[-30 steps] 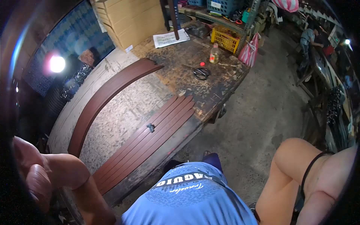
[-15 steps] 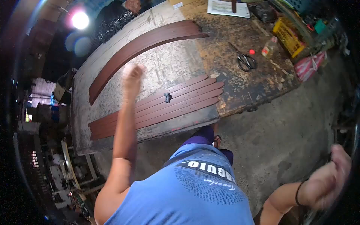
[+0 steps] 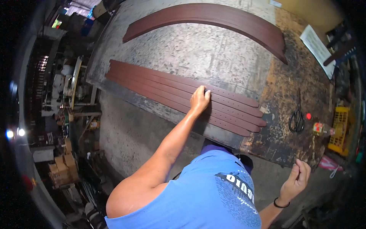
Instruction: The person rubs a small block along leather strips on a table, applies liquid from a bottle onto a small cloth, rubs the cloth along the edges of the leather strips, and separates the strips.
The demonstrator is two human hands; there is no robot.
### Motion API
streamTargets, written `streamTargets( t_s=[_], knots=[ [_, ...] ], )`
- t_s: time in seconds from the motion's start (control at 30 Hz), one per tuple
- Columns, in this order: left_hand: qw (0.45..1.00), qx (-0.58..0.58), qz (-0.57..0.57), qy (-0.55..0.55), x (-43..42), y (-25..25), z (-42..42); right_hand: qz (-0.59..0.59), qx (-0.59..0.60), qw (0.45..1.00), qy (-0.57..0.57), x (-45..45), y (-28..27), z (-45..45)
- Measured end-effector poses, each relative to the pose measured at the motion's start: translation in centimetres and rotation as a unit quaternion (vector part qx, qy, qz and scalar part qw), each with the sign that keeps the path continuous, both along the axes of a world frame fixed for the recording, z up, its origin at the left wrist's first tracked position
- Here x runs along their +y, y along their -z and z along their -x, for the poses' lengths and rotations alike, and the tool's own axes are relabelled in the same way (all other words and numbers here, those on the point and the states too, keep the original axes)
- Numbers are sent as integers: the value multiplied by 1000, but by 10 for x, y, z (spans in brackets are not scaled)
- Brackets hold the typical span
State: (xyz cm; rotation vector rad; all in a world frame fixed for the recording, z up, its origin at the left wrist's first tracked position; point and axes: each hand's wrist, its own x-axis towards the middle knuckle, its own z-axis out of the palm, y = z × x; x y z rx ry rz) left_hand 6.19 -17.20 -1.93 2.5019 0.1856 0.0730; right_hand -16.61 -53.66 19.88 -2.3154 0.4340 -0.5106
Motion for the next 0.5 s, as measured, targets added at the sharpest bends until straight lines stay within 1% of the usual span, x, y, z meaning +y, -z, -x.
streamTargets(
  t_s=[0.03,0.07,0.1,0.13,0.17,0.2,0.23,0.27,0.33,0.4,0.47,0.5],
  knots=[
    [996,-33,87,-12,-5,-3,2,-30,7,999,-18,2,6,-14],
    [986,7,163,-27,-15,-6,4,-59,13,998,-34,4,13,-27],
    [969,11,247,-16,-29,-17,10,-59,21,996,-58,3,25,-38],
    [938,6,346,-4,-46,-14,17,-62,22,996,-66,7,34,-49],
    [902,73,426,-3,-65,-40,25,-101,35,991,-84,12,42,-59],
    [852,85,516,14,-84,-41,34,-139,49,984,-101,17,50,-68],
    [834,75,546,25,-104,-50,42,-168,56,977,-121,20,59,-75],
    [801,94,590,33,-122,-58,50,-192,63,970,-136,22,65,-81],
    [797,80,598,32,-155,-95,64,-273,70,952,-118,35,56,-95],
    [688,192,700,-9,-179,-116,77,-399,77,910,-87,29,64,-97],
    [688,158,709,5,-209,-119,89,-454,47,885,-87,14,72,-93],
    [702,155,695,15,-222,-121,94,-470,37,877,-89,2,78,-90]
  ],
)
